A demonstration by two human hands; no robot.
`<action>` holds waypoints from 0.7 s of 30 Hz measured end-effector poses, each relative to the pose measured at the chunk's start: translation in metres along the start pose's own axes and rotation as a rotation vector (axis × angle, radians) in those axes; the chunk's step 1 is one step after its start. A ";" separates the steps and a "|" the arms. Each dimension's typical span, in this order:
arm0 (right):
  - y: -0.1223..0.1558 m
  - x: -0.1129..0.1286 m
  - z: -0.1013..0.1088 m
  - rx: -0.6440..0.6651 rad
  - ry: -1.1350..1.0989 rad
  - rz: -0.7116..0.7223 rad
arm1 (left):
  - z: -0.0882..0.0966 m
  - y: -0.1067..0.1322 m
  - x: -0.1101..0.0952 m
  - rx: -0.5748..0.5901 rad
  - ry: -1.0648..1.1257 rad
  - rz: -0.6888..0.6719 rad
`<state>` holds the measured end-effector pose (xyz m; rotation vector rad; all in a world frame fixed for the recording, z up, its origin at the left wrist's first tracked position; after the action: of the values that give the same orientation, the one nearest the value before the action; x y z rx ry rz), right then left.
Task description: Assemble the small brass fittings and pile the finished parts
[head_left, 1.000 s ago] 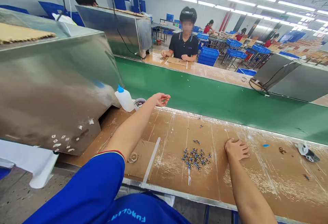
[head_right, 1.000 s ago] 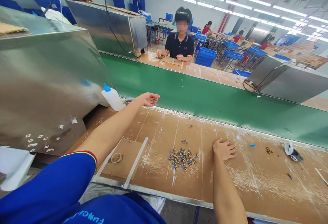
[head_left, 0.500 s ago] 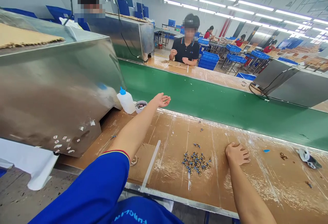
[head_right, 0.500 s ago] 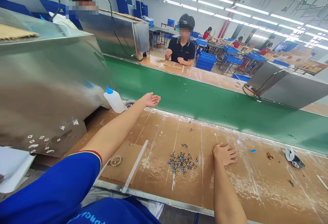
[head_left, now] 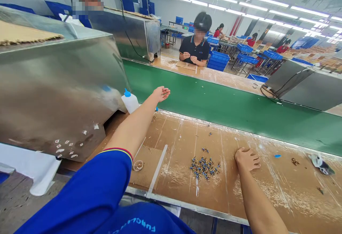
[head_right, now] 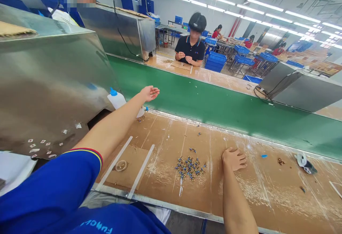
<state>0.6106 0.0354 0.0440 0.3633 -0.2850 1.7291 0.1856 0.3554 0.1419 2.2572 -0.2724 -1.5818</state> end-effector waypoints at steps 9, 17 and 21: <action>0.009 0.000 0.008 0.009 0.069 -0.010 | 0.106 0.025 0.003 0.005 -0.648 0.368; 0.016 0.001 0.010 0.013 0.106 -0.036 | 0.149 0.022 0.024 0.203 -0.834 0.357; 0.017 -0.003 0.012 0.014 0.103 -0.027 | 0.163 0.026 0.036 -0.035 -0.651 0.302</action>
<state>0.5959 0.0247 0.0538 0.2863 -0.1928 1.7178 0.0473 0.2877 0.0718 1.5152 -0.7064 -2.0676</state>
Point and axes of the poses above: each hand's wrist, its own y-axis away from the middle knuckle, its own z-axis out of the back of the hand, x = y × z, the point moved 4 cm from there along -y, towards the middle knuckle, and after that the axes turned 6 degrees about -z, right-handed, at the moved point
